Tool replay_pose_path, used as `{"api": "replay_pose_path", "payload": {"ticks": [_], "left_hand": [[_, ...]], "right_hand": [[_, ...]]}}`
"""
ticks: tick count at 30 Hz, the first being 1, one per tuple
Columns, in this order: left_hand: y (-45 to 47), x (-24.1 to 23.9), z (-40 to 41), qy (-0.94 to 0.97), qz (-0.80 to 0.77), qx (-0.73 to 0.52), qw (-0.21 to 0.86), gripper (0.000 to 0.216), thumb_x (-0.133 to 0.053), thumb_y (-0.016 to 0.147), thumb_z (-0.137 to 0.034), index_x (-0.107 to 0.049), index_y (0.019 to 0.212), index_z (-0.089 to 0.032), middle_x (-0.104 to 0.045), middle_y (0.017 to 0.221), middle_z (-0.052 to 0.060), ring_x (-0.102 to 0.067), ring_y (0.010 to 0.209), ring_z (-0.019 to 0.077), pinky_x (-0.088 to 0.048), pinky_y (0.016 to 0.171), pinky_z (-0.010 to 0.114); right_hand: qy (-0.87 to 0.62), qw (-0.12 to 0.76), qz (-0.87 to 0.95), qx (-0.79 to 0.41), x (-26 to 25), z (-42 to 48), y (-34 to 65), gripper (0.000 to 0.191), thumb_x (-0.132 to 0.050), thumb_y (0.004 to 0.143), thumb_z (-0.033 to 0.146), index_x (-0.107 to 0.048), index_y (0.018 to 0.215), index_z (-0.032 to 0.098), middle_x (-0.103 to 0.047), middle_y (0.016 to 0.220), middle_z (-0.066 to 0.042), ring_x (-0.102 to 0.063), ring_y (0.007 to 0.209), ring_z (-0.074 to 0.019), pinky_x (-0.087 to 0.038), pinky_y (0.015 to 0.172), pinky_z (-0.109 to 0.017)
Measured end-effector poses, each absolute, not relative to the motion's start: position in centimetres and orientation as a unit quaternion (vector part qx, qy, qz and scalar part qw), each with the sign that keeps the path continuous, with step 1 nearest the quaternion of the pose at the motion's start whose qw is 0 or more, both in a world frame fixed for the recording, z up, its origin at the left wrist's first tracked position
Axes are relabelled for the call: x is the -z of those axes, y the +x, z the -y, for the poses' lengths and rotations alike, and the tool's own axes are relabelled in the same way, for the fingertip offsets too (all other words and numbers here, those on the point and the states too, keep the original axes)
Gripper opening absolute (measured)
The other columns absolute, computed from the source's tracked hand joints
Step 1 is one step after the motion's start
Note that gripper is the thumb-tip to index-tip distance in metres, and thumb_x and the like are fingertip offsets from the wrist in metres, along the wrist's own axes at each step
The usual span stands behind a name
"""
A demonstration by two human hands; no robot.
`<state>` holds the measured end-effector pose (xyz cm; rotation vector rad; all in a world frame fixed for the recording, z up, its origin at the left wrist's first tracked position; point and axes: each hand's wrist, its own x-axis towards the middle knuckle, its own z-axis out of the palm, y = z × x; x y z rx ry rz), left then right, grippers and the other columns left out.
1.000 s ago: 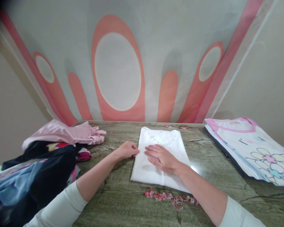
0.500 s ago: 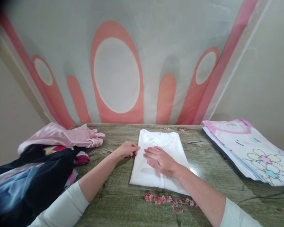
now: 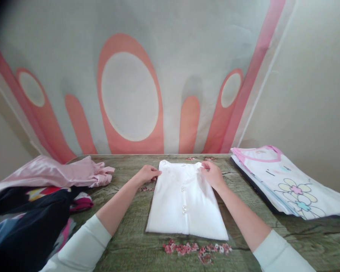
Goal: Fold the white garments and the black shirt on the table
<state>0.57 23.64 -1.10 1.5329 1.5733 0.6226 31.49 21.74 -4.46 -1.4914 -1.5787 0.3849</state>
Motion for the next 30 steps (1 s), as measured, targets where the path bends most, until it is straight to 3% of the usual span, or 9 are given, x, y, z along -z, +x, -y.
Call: {"api": "replay_pose_path", "payload": {"ticks": [4,9,19,25,30], "left_hand": [[1.1,1.3,-26.1,0.563,-0.623,-0.313,0.444,0.013,-0.067,0.069,-0.021,-0.062,0.074,-0.010,-0.058,0.054,-0.001,-0.054,0.049,0.0085,-0.042,0.048,0.018],[1.7,2.1,-28.3,0.531,-0.600,-0.402,0.444,0.023,-0.069,0.065,-0.011,-0.059,0.087,-0.011,-0.062,0.061,-0.001,-0.060,0.058,0.0105,-0.049,0.057,0.019],[1.8,3.0,-29.1,0.548,-0.563,-0.424,0.452,0.024,-0.063,0.074,-0.010,-0.056,0.097,-0.011,-0.066,0.071,0.002,-0.064,0.065,0.0128,-0.053,0.062,0.024],[2.1,3.5,-29.2,0.615,-0.562,-0.404,0.378,0.022,-0.057,0.078,-0.010,-0.055,0.100,-0.010,-0.067,0.078,0.006,-0.064,0.070,0.0143,-0.053,0.067,0.029],[1.7,3.0,-28.8,0.700,-0.552,-0.375,0.255,0.028,-0.058,0.075,-0.009,-0.057,0.103,-0.010,-0.062,0.105,0.012,-0.058,0.100,0.0211,-0.044,0.092,0.036]], "right_hand": [[-0.632,0.448,0.615,-0.150,6.7,-24.0,34.4,0.027,-0.055,0.074,0.028,-0.061,0.096,0.013,-0.068,0.085,-0.008,-0.063,0.078,-0.0196,-0.049,0.077,-0.037],[-0.652,0.439,0.602,-0.139,7.6,-25.3,34.4,0.029,-0.056,0.073,0.031,-0.062,0.096,0.013,-0.068,0.087,-0.009,-0.063,0.078,-0.0189,-0.048,0.076,-0.033],[-0.677,0.423,0.590,-0.120,8.0,-26.0,34.2,0.040,-0.061,0.069,0.041,-0.062,0.099,0.014,-0.066,0.080,-0.007,-0.060,0.070,-0.0189,-0.046,0.069,-0.033],[-0.666,0.431,0.598,-0.116,8.0,-25.9,34.0,0.033,-0.058,0.071,0.032,-0.060,0.100,0.015,-0.065,0.078,-0.003,-0.060,0.068,-0.0160,-0.046,0.067,-0.029],[-0.660,0.436,0.603,-0.103,8.4,-25.9,34.0,0.032,-0.057,0.072,0.030,-0.059,0.100,0.016,-0.064,0.077,-0.004,-0.059,0.068,-0.0165,-0.047,0.067,-0.030]]}}
